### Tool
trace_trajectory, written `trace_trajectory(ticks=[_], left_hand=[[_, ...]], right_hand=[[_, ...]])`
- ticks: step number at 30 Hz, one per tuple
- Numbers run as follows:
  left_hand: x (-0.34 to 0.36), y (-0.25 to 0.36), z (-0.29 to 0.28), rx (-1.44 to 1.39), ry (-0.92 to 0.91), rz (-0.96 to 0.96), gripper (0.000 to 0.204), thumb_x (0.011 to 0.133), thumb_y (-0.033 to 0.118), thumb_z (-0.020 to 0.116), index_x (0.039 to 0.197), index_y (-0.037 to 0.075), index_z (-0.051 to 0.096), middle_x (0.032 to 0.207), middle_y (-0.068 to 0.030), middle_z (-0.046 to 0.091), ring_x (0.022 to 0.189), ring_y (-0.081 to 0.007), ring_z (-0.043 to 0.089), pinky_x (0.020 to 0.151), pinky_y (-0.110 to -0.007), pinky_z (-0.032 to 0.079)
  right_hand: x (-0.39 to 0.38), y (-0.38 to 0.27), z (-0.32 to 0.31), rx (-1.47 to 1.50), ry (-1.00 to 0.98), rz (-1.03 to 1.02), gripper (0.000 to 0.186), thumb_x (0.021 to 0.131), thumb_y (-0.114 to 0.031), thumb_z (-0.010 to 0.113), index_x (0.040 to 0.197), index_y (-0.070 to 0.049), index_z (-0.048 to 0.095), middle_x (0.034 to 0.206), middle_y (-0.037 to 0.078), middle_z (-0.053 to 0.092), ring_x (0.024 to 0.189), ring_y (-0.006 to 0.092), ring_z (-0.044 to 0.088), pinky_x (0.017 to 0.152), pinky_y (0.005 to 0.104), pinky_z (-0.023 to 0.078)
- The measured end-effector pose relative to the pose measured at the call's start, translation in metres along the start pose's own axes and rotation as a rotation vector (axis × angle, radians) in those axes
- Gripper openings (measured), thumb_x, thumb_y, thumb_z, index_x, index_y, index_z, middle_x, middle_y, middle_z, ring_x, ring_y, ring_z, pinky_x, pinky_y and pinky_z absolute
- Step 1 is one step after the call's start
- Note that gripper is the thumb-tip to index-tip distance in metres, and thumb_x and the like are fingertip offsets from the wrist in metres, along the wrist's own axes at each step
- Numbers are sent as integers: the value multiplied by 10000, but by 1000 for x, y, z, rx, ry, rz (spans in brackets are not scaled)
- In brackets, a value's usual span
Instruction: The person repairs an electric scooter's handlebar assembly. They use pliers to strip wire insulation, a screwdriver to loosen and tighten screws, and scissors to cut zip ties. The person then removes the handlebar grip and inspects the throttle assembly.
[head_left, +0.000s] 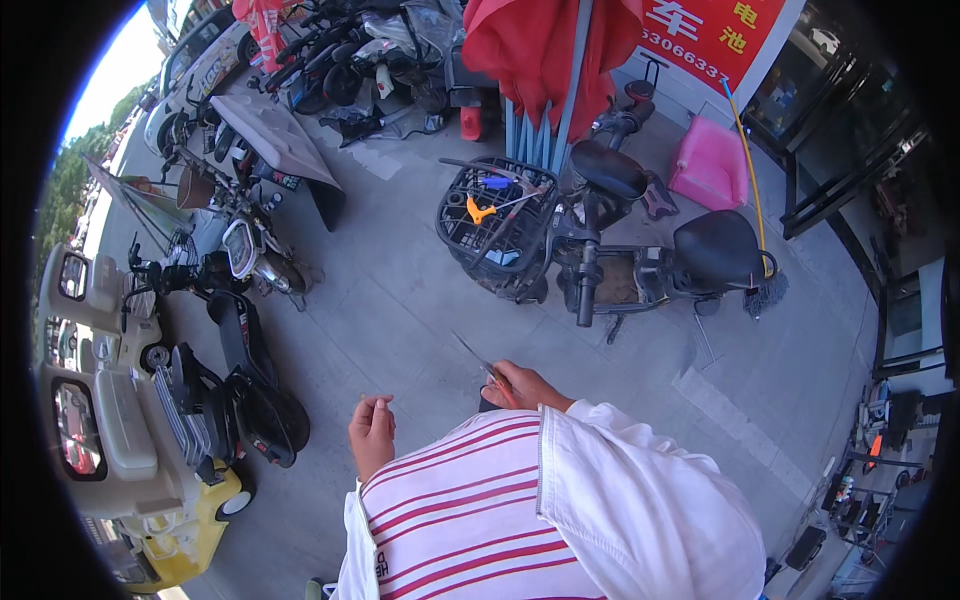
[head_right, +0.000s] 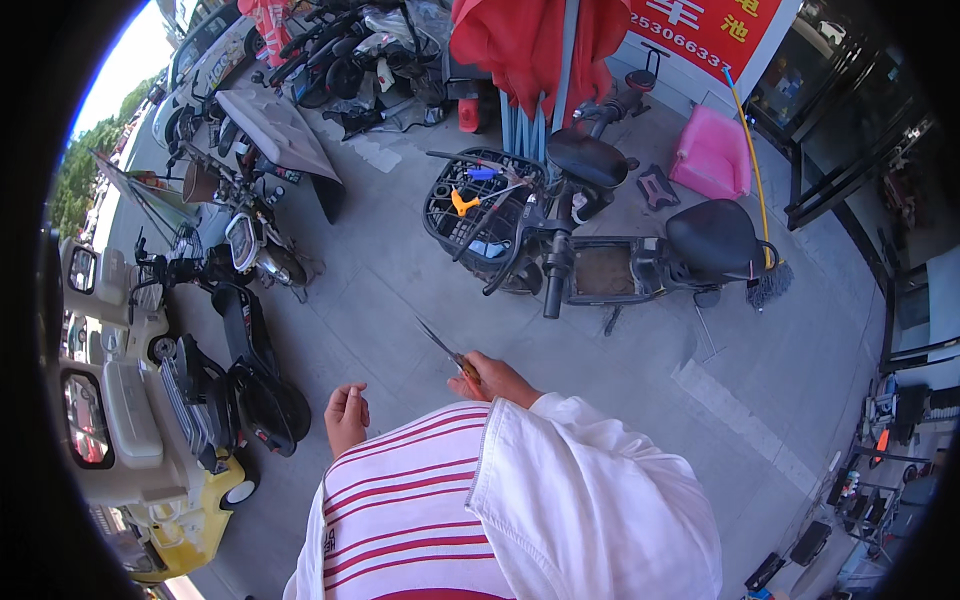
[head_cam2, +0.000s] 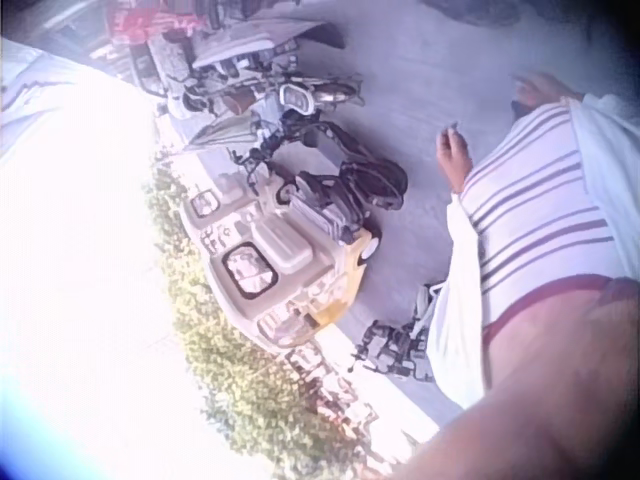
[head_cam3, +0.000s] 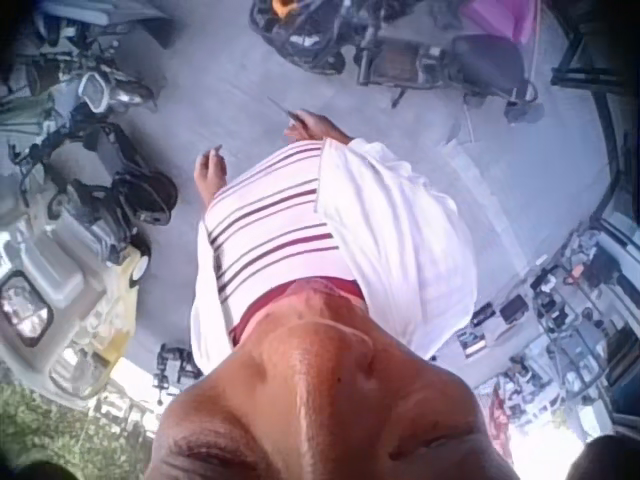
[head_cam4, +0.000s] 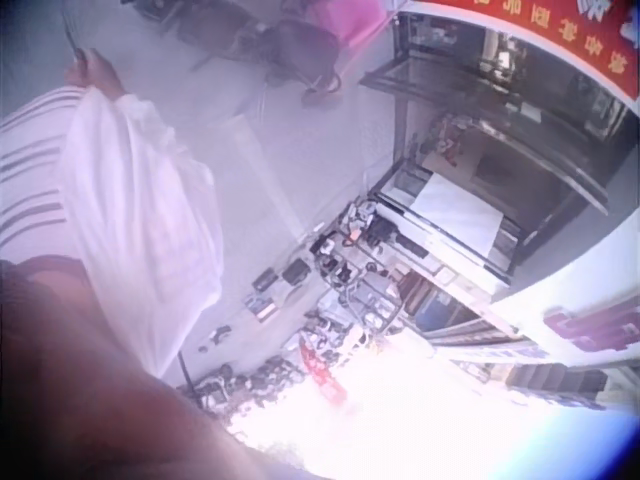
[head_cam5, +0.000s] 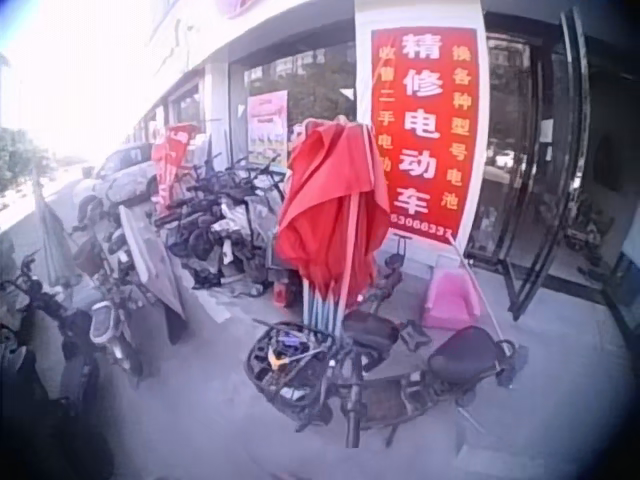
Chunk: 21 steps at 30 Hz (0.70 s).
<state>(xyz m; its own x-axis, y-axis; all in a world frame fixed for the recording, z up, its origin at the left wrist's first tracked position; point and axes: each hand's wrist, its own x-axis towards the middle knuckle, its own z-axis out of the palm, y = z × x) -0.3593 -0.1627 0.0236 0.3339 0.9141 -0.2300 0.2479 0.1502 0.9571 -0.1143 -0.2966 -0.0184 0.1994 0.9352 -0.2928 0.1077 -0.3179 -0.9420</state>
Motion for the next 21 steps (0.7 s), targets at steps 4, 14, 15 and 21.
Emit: trace_trajectory(ticks=[4,14,15,21], left_hand=[[87,31,-4,83,-140,61,211,998,193,555,988,7,655,624,38,496,538,-38,382,496,-208,298],[303,64,19,167,-528,21,198,1000,186,544,979,27,660,606,44,464,536,-31,361,490,-213,284],[324,73,26,178,-594,51,197,1000,184,544,982,27,660,607,44,463,541,-31,363,492,-212,285],[443,119,57,271,-962,205,206,987,195,551,1006,17,654,632,38,482,570,-40,402,513,-213,310]], right_hand=[[67,-50,-10,-83,-15,37,460,914,-416,660,1078,-15,503,809,112,559,728,223,546,682,343,443],[157,-56,-16,83,561,203,425,911,-345,683,1103,-9,508,910,149,624,815,256,613,750,339,484],[168,-57,-13,92,634,195,410,909,-325,692,1089,-4,510,927,162,643,828,270,632,753,338,491],[229,-89,22,370,1056,97,400,918,-394,667,956,-27,511,783,74,571,674,177,532,662,326,479]])
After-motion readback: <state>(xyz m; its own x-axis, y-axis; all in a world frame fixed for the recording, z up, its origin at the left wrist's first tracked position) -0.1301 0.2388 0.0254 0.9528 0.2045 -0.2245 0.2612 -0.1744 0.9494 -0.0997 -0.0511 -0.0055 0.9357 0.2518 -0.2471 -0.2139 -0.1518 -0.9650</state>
